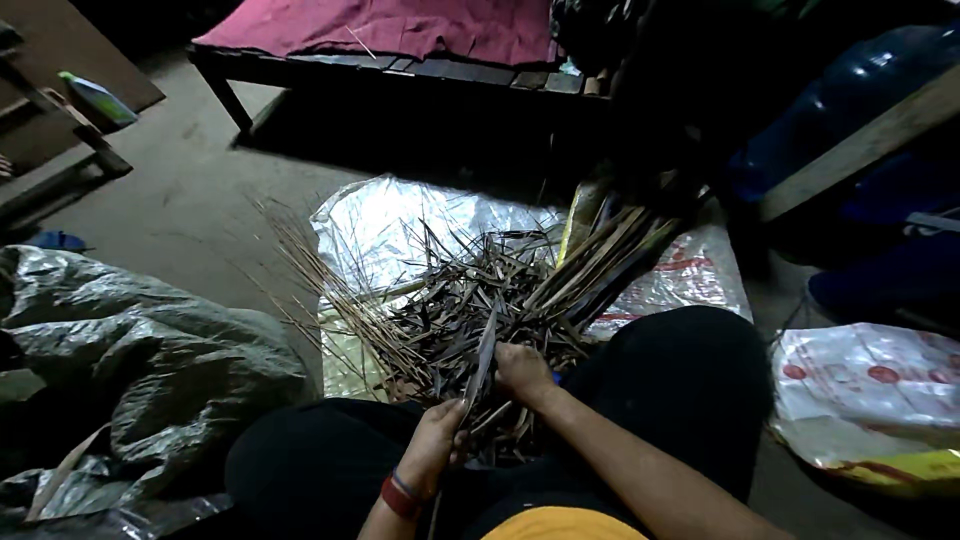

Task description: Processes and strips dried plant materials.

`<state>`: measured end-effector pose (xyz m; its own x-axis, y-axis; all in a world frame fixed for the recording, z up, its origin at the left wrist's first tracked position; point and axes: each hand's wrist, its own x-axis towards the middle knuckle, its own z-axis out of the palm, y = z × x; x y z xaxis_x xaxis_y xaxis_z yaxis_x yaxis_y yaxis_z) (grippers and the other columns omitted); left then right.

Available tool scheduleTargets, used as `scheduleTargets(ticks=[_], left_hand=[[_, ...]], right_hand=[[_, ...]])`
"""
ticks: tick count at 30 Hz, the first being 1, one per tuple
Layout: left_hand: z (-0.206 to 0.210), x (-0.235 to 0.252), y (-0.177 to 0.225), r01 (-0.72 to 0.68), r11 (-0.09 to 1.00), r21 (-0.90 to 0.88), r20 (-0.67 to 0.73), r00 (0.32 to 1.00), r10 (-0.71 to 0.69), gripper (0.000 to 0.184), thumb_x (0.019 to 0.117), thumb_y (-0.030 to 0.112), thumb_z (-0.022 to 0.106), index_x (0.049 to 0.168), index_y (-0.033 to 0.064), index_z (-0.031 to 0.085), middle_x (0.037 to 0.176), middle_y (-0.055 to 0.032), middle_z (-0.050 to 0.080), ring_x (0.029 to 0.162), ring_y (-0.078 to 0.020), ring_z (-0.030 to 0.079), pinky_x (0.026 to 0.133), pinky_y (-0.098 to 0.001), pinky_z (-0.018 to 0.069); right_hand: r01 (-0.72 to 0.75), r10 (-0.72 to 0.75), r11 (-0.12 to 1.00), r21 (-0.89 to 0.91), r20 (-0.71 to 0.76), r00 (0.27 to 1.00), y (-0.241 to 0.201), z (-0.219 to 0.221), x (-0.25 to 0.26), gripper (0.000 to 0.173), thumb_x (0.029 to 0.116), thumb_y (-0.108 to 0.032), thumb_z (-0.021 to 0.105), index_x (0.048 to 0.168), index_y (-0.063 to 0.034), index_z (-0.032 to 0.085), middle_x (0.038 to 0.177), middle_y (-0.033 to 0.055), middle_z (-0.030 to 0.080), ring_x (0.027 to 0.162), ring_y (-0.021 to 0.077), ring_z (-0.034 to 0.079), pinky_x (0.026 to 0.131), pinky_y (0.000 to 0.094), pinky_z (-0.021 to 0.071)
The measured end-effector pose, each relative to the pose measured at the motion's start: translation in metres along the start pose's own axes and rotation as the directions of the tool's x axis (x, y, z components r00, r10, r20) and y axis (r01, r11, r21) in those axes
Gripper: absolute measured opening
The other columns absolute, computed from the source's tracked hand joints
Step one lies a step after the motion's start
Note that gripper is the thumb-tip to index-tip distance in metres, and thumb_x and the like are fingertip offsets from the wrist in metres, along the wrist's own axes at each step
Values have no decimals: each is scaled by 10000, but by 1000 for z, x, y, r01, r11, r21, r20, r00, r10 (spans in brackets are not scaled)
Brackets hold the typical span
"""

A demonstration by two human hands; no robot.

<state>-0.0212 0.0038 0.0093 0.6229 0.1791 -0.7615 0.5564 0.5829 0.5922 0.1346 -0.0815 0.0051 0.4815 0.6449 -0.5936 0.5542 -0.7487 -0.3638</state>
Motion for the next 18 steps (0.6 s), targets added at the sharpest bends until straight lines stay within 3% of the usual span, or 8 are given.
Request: scheduleTargets(ticks=[7, 11, 13, 15, 18], left_hand=[[-6, -14, -11, 34, 999, -35, 77, 997, -31, 337, 1132, 191, 311, 907, 92, 541, 540, 76, 395, 380, 14, 335, 361, -126, 303], [-9, -17, -13, 34, 998, -51, 65, 997, -30, 350, 1130, 186, 304, 898, 88, 546, 546, 68, 402, 385, 8, 339, 364, -130, 305], [-9, -12, -10, 18, 999, -39, 11, 1000, -18, 340, 1134, 193, 305, 912, 81, 538, 549, 67, 396, 388, 4, 336, 365, -136, 301], [-4, -1, -3, 12, 1000, -20, -35, 999, -12, 321, 1137, 206, 310, 941, 73, 527, 556, 63, 387, 390, -7, 330, 366, -145, 303], [7, 14, 10, -12, 999, 50, -90, 996, 16, 279, 1132, 187, 336, 997, 62, 546, 569, 57, 390, 406, -20, 340, 385, -163, 309]], right_hand=[[-202, 210, 976, 84, -99, 973, 25, -32, 46, 367, 1053, -141, 480, 1373, 1, 588, 1335, 273, 629, 1290, 425, 590, 1058, 596, 451], [-323, 382, 902, 286, -179, 907, 58, -55, 65, 361, 1038, -160, 556, 1349, 14, 618, 1347, 284, 617, 1283, 445, 583, 1051, 633, 445], [-278, 333, 917, 286, -163, 929, 53, -56, 55, 330, 1030, -139, 553, 1301, 30, 637, 1313, 286, 629, 1254, 440, 599, 1032, 629, 459], [-170, 176, 965, 202, -15, 984, 31, -43, 27, 331, 1036, -120, 517, 1309, 31, 629, 1323, 293, 615, 1264, 443, 587, 1049, 619, 456], [7, -26, 993, 117, 162, 986, -4, -9, -18, 310, 1016, -95, 524, 1275, 24, 648, 1251, 283, 655, 1211, 439, 624, 1006, 615, 484]])
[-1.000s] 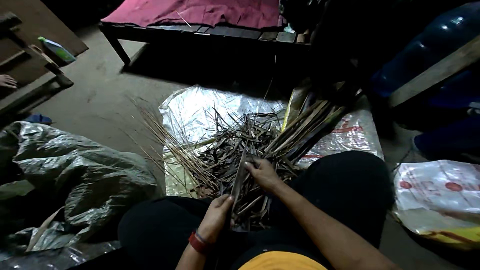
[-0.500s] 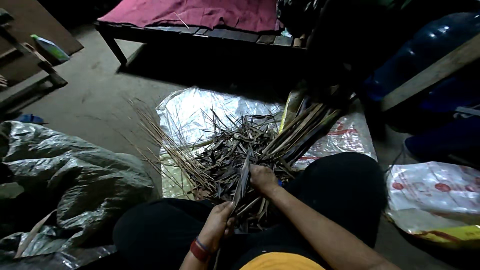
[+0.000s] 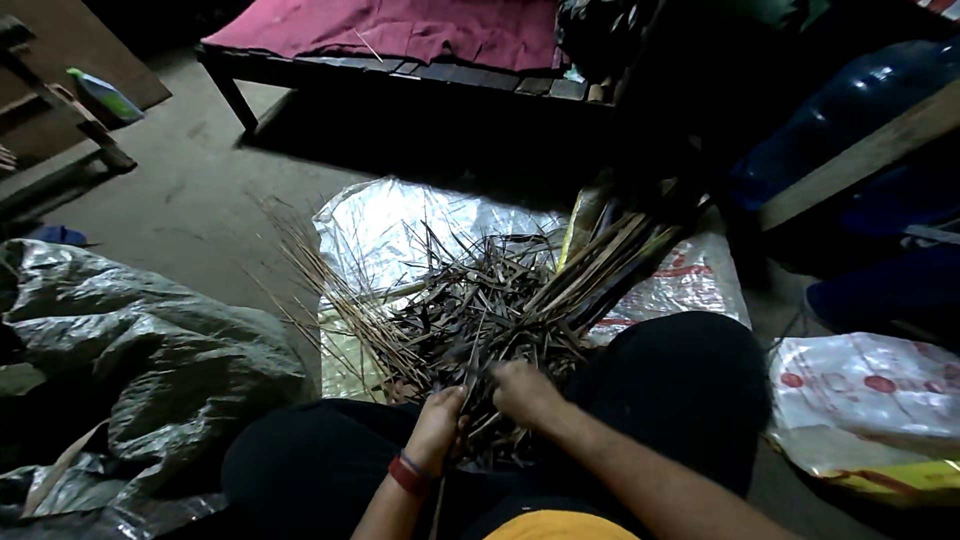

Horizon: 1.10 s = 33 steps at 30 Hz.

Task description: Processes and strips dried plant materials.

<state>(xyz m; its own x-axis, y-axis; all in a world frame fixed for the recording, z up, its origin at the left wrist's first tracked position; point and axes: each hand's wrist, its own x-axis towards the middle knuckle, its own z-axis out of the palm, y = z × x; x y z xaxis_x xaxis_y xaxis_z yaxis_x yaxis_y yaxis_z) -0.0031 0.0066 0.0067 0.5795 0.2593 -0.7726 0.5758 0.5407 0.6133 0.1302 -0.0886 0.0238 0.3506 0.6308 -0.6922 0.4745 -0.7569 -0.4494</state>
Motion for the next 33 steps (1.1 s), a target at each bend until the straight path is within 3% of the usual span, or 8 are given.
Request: scheduleTargets(ticks=[4, 12, 17, 19, 22, 24, 28, 33], left_hand=[[13, 4, 2, -39, 997, 65, -53, 998, 43, 300, 1131, 185, 350, 1016, 43, 588, 606, 33, 448, 433, -38, 363, 402, -184, 315], [13, -8, 0, -39, 998, 50, 10, 999, 39, 315, 1138, 205, 316, 1030, 46, 565, 608, 43, 415, 424, -26, 337, 392, -170, 302], [9, -14, -6, -27, 999, 44, 62, 998, 24, 323, 1136, 197, 302, 957, 71, 540, 593, 53, 413, 416, -19, 334, 388, -163, 301], [5, -10, -5, -52, 998, 47, 19, 999, 51, 304, 1136, 201, 317, 1026, 49, 556, 613, 43, 428, 430, -25, 354, 398, -168, 315], [8, 0, 3, -54, 995, 88, 0, 999, 54, 286, 1135, 220, 352, 1108, 35, 569, 639, 31, 448, 446, -39, 390, 416, -180, 351], [13, 3, 8, -56, 993, 103, 29, 998, 53, 287, 1133, 224, 367, 1103, 31, 576, 659, 17, 483, 463, -47, 439, 428, -184, 392], [6, -4, 2, -82, 989, 121, 94, 993, 70, 303, 1135, 209, 350, 1123, 3, 572, 678, -22, 570, 503, -93, 569, 499, -238, 529], [-9, -16, -2, -74, 985, 157, 2, 997, 74, 234, 1116, 159, 416, 1050, 7, 581, 612, 15, 519, 451, -50, 511, 441, -184, 471]], right_hand=[[37, -33, 998, -47, 82, 996, -12, 22, -15, 275, 1025, -95, 509, 1216, 61, 631, 1215, 276, 663, 1203, 422, 630, 996, 577, 488], [-131, 117, 987, -95, -140, 983, 6, 6, 13, 352, 1035, -109, 490, 1350, 20, 579, 1283, 266, 653, 1240, 423, 621, 1012, 585, 480], [-315, 356, 932, 182, -275, 893, 33, -35, 35, 361, 1063, -135, 465, 1362, 29, 585, 1367, 272, 607, 1306, 402, 582, 1076, 580, 447], [-224, 336, 903, 368, -279, 900, 43, -39, 37, 357, 1095, -182, 449, 1292, 56, 628, 1288, 269, 638, 1210, 376, 624, 1042, 546, 465], [-36, 127, 817, 575, -120, 985, 27, -17, 20, 406, 1110, -339, 477, 1131, 21, 663, 897, 92, 604, 707, 150, 533, 678, 338, 472], [49, -19, 746, 664, -52, 998, 15, -4, 13, 262, 1074, -232, 559, 1039, 10, 653, 756, 11, 542, 581, 68, 462, 571, 256, 421], [92, 86, 727, 681, -223, 971, 15, -23, 28, 201, 1048, -134, 578, 1103, 42, 657, 831, 73, 592, 678, 112, 529, 671, 304, 479], [134, 77, 825, 548, -344, 936, 29, -26, 31, 316, 1106, -176, 460, 1131, 61, 667, 953, 156, 641, 807, 204, 596, 783, 382, 503]])
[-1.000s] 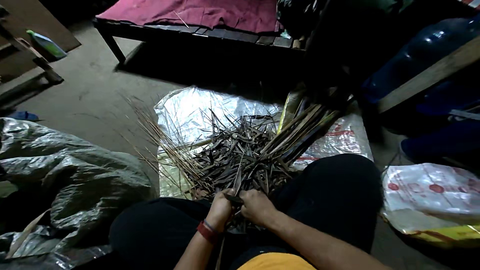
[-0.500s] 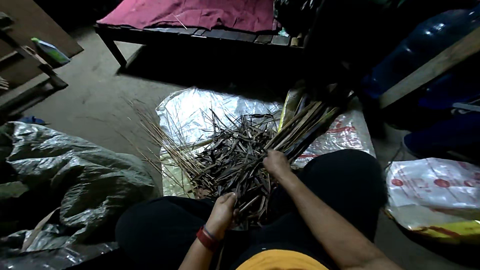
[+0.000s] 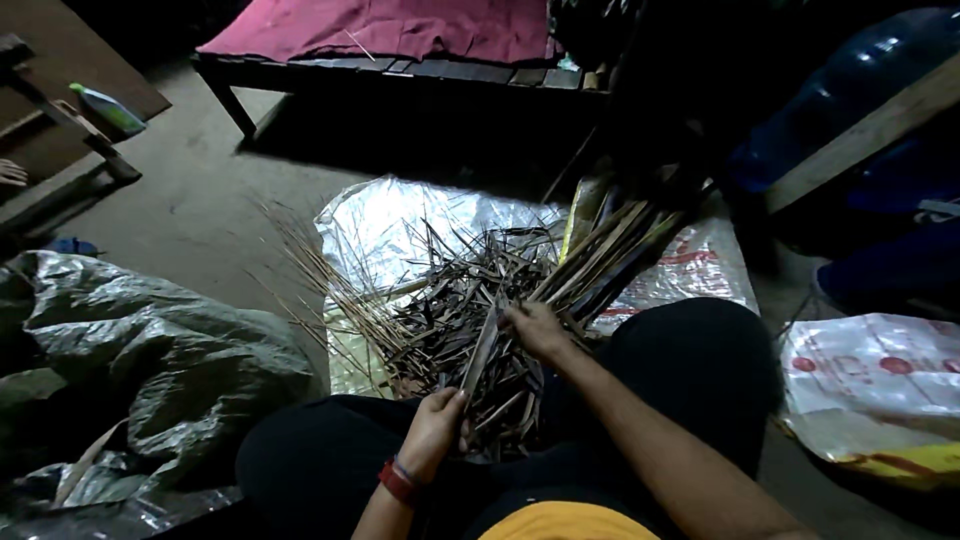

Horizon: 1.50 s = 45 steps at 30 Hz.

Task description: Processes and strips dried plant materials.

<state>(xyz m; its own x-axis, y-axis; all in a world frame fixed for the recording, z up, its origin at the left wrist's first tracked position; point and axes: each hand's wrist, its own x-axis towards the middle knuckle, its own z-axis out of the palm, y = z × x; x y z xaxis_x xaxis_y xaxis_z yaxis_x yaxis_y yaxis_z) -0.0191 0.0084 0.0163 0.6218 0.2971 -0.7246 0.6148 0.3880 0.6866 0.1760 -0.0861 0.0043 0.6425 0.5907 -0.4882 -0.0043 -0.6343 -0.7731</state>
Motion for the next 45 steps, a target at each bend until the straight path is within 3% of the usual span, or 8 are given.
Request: scheduleTargets(ticks=[2, 6, 22, 25, 29, 36, 40, 45], left_hand=[[-1, 4, 1, 25, 999, -30, -32, 999, -26, 235, 1115, 164, 424, 1068, 0, 586, 608, 20, 497, 433, -38, 470, 420, -169, 429], [7, 10, 2, 64, 990, -129, 5, 998, -64, 245, 1123, 182, 393, 1047, 33, 572, 579, 48, 437, 412, -16, 400, 398, -148, 366], [-1, -12, -9, 102, 959, -264, 117, 990, -73, 307, 1130, 178, 339, 928, 65, 540, 542, 59, 431, 376, 9, 383, 361, -124, 353], [1, -2, -7, 82, 969, -233, 56, 996, -71, 264, 1126, 174, 372, 973, 50, 547, 551, 46, 442, 389, -6, 404, 373, -139, 368], [11, 11, 2, 73, 988, -135, 62, 996, -65, 248, 1121, 198, 407, 1049, 30, 573, 622, 9, 516, 452, -52, 493, 433, -184, 449], [-1, -5, -1, 67, 993, -96, 51, 997, -62, 223, 1112, 137, 412, 1066, 14, 592, 657, -23, 628, 527, -98, 631, 516, -234, 560], [0, 0, -1, 61, 983, -175, -60, 996, -72, 197, 1106, 129, 434, 1032, 21, 581, 594, 8, 528, 435, -38, 496, 412, -164, 436], [10, 4, -2, 58, 967, -249, 35, 998, -51, 228, 1119, 132, 378, 993, 47, 548, 538, 52, 436, 382, 0, 397, 374, -133, 361]], right_hand=[[79, -29, 965, -251, 197, 980, 3, 12, -21, 299, 1054, -100, 481, 1215, 63, 673, 1168, 257, 680, 1107, 358, 654, 995, 529, 492], [136, 70, 818, -559, 332, 941, -5, 36, -51, 292, 1015, -96, 534, 1240, 68, 621, 1241, 281, 654, 1225, 430, 617, 1020, 584, 469], [-289, 229, 835, -468, -182, 956, 2, -28, 38, 375, 1054, -156, 510, 1386, 2, 583, 1368, 277, 607, 1307, 425, 574, 1069, 619, 435], [-232, 214, 957, -176, -113, 970, 3, -28, 26, 353, 1096, -186, 461, 1250, 75, 643, 1212, 277, 654, 1120, 375, 639, 987, 548, 483], [-154, 140, 988, 23, 304, 942, 2, 12, -20, 336, 1084, -303, 540, 1022, 8, 651, 781, 35, 559, 620, 98, 490, 614, 299, 445], [-112, 107, 956, 270, 36, 994, -4, -2, -4, 295, 1116, -214, 457, 1078, 27, 624, 736, 20, 511, 567, 82, 468, 560, 252, 437], [124, -63, 972, -200, 286, 956, 5, 21, -33, 304, 1033, -76, 506, 1256, 50, 671, 1178, 247, 687, 1117, 347, 657, 1007, 520, 494], [204, -65, 845, -494, 284, 957, 1, 41, -50, 276, 978, -60, 558, 1187, 98, 646, 1194, 292, 674, 1181, 440, 642, 994, 587, 481]])
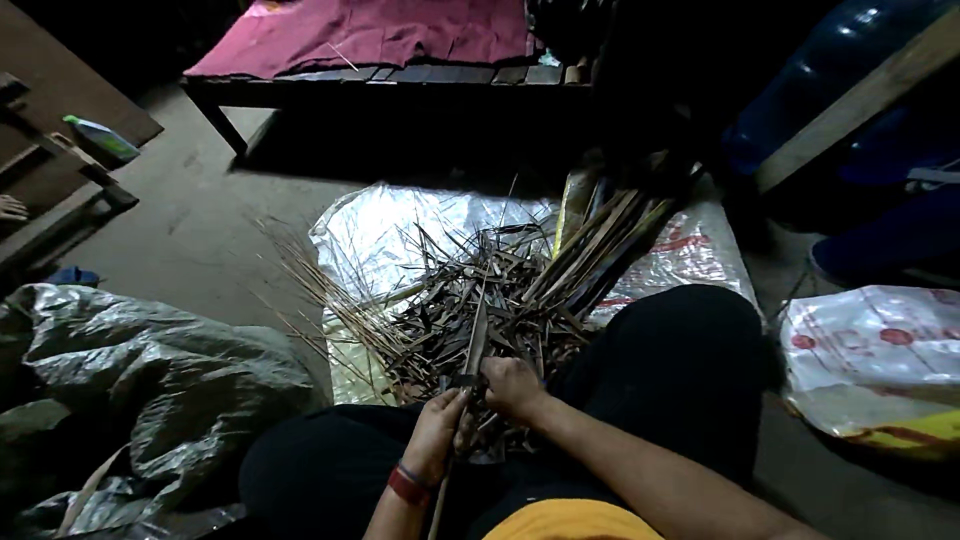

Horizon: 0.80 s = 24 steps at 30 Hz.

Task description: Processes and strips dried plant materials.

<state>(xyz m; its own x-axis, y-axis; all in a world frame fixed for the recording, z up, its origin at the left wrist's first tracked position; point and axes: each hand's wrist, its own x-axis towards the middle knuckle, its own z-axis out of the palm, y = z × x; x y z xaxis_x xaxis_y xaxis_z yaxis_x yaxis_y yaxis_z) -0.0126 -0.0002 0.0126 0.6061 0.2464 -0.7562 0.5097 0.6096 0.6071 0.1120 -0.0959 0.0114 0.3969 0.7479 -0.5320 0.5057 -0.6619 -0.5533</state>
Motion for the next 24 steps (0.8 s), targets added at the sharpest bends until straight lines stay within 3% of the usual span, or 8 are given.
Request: scheduleTargets(ticks=[5, 8, 11, 15, 17, 20, 22, 24], left_hand=[[-3, -7, -6, 44, 998, -53, 89, 995, -39, 272, 1125, 140, 337, 939, 77, 526, 526, 78, 408, 368, 19, 375, 360, -116, 344], [-7, -8, -12, 68, 992, -108, 140, 989, -52, 310, 1130, 167, 313, 933, 83, 538, 523, 84, 412, 364, 25, 378, 356, -112, 348], [-13, -11, -15, 63, 988, -138, 198, 980, -35, 343, 1129, 186, 288, 927, 89, 548, 518, 83, 420, 360, 26, 385, 354, -109, 353], [-20, -20, -22, 66, 994, -88, 182, 982, -49, 346, 1125, 165, 287, 916, 86, 551, 515, 79, 437, 361, 26, 395, 355, -112, 355], [-20, -21, -24, 49, 996, -71, 138, 990, -39, 339, 1128, 164, 305, 914, 76, 553, 517, 72, 442, 365, 20, 396, 357, -118, 354], [-16, -16, -18, 32, 999, -13, 64, 997, -31, 316, 1130, 182, 341, 931, 58, 552, 543, 50, 449, 377, 4, 396, 363, -133, 361], [-10, -9, -11, 43, 999, 29, 29, 999, -44, 306, 1134, 213, 347, 961, 57, 545, 549, 49, 435, 382, -3, 387, 366, -138, 356], [-2, -2, -3, 46, 997, 69, -12, 999, -46, 295, 1136, 232, 347, 1003, 49, 536, 559, 43, 427, 385, -13, 387, 367, -147, 359]], right_hand=[[-150, 149, 984, -99, -20, 989, 11, -14, 13, 321, 1037, -123, 514, 1206, 128, 622, 1281, 310, 635, 1265, 442, 595, 1055, 570, 447], [-133, 117, 980, -149, -113, 987, 14, -13, 19, 309, 1038, -102, 488, 1188, 129, 627, 1234, 302, 656, 1203, 439, 634, 1002, 569, 479], [-140, 110, 981, -137, -211, 971, 20, -16, 32, 338, 1066, -152, 464, 1250, 73, 638, 1231, 276, 678, 1194, 435, 648, 996, 587, 491], [-369, 371, 928, 38, -161, 915, 35, -55, 58, 365, 1070, -167, 472, 1388, -38, 595, 1356, 262, 622, 1305, 425, 576, 1059, 610, 441], [-421, 454, 888, 185, -204, 867, 49, -69, 66, 366, 1058, -146, 503, 1390, -28, 604, 1357, 272, 618, 1296, 441, 577, 1052, 626, 445], [-343, 395, 907, 246, -207, 895, 46, -70, 54, 321, 1053, -139, 516, 1299, 32, 632, 1284, 292, 635, 1228, 449, 606, 1022, 629, 463], [-230, 241, 961, 155, -57, 969, 31, -55, 31, 305, 1037, -120, 517, 1270, 28, 649, 1256, 280, 645, 1194, 431, 621, 1008, 616, 478], [-132, 122, 988, 81, 114, 986, 9, -30, 3, 285, 1016, -100, 531, 1238, 12, 669, 1230, 265, 661, 1179, 422, 632, 992, 614, 488]])
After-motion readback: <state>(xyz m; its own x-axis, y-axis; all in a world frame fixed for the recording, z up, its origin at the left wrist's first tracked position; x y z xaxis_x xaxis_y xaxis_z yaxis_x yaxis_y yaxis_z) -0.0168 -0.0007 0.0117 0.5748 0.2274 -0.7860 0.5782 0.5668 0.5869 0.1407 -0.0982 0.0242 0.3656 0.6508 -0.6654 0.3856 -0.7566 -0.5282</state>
